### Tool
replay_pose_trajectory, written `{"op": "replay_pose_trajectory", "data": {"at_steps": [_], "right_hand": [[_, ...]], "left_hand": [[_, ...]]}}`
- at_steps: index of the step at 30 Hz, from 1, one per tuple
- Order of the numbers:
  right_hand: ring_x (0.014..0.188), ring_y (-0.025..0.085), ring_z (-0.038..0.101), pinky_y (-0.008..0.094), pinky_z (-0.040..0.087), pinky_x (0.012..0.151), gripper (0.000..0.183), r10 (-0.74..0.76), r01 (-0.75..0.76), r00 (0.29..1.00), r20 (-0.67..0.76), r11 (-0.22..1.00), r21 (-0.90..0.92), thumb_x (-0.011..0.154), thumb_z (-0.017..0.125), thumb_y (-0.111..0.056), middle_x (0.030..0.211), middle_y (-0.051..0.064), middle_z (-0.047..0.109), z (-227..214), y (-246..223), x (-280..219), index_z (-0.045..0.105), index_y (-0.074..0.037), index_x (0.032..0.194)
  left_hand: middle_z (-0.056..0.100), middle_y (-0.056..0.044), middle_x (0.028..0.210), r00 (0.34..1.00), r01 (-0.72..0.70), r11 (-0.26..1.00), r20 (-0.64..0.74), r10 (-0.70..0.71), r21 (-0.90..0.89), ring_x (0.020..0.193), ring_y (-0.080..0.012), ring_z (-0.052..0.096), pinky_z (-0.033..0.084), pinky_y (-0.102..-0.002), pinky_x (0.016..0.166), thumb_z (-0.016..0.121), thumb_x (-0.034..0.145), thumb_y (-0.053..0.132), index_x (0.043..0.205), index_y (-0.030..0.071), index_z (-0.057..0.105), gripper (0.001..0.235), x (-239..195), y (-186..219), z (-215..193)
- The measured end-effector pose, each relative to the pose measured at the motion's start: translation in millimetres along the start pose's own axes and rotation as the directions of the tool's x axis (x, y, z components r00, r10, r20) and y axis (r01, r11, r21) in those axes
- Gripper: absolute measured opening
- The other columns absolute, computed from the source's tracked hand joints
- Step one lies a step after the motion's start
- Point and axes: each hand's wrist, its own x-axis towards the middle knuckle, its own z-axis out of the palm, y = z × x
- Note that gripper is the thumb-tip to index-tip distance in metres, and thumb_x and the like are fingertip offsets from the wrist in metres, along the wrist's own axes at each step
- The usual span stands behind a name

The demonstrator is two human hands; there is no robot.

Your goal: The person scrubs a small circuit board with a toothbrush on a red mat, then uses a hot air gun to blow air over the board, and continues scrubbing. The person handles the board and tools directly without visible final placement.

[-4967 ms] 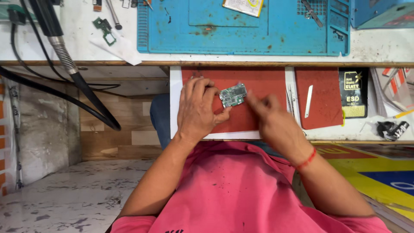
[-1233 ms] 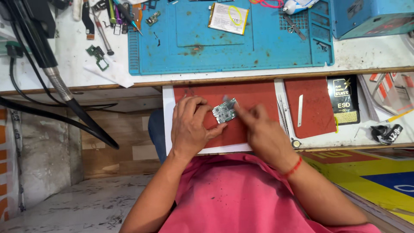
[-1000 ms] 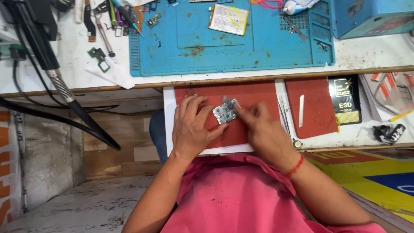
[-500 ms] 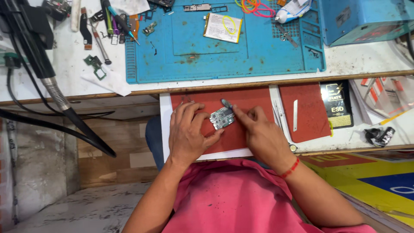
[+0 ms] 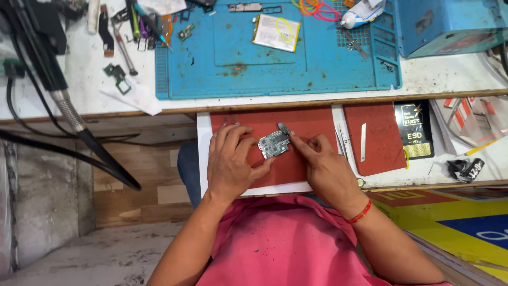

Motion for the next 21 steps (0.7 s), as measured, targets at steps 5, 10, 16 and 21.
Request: {"op": "replay_pose_trajectory", "data": {"at_steps": [5,10,16,21], "right_hand": [[0.077,0.036,0.069,0.046,0.057,0.066,0.064,-0.114,0.114,0.990,0.083,0.993,0.003,0.086,0.051,0.000,0.107,0.014,0.062,2,2,3,0.055,-0.021,0.147],[0.073,0.037,0.069,0.047,0.057,0.065,0.071,-0.173,0.177,0.967,0.187,0.984,-0.002,0.079,0.054,0.000,0.113,0.015,0.062,1,3,-1,0.055,-0.025,0.145],[0.078,0.038,0.068,0.049,0.056,0.068,0.063,-0.064,0.065,0.992,0.112,0.998,0.000,0.087,0.054,-0.003,0.111,0.014,0.062,1,3,4,0.055,-0.024,0.147],[0.082,0.040,0.069,0.050,0.055,0.068,0.052,-0.132,0.122,0.989,0.064,0.982,0.141,0.089,0.055,-0.008,0.112,0.013,0.065,2,-3,2,0.061,-0.021,0.139]], "left_hand": [[0.063,-0.011,0.117,0.999,-0.021,0.999,-0.035,0.022,0.028,0.118,-0.0345,0.056,0.043,-0.051,0.105,0.090,0.066,0.032,0.097,0.004,0.071,0.045,5,1,-5],[0.064,-0.011,0.116,1.000,-0.025,1.000,-0.018,0.025,0.018,0.117,-0.0330,0.058,0.043,-0.050,0.106,0.089,0.065,0.028,0.095,0.004,0.071,0.042,3,1,-4],[0.064,-0.011,0.116,1.000,-0.025,1.000,-0.013,0.025,0.007,0.117,-0.0327,0.058,0.043,-0.051,0.107,0.089,0.067,0.030,0.096,0.005,0.071,0.042,-2,-3,1],[0.064,-0.013,0.116,1.000,-0.002,1.000,0.003,0.002,0.021,0.117,-0.0355,0.055,0.041,-0.051,0.102,0.089,0.062,0.033,0.097,0.003,0.072,0.049,8,5,-8]]}}
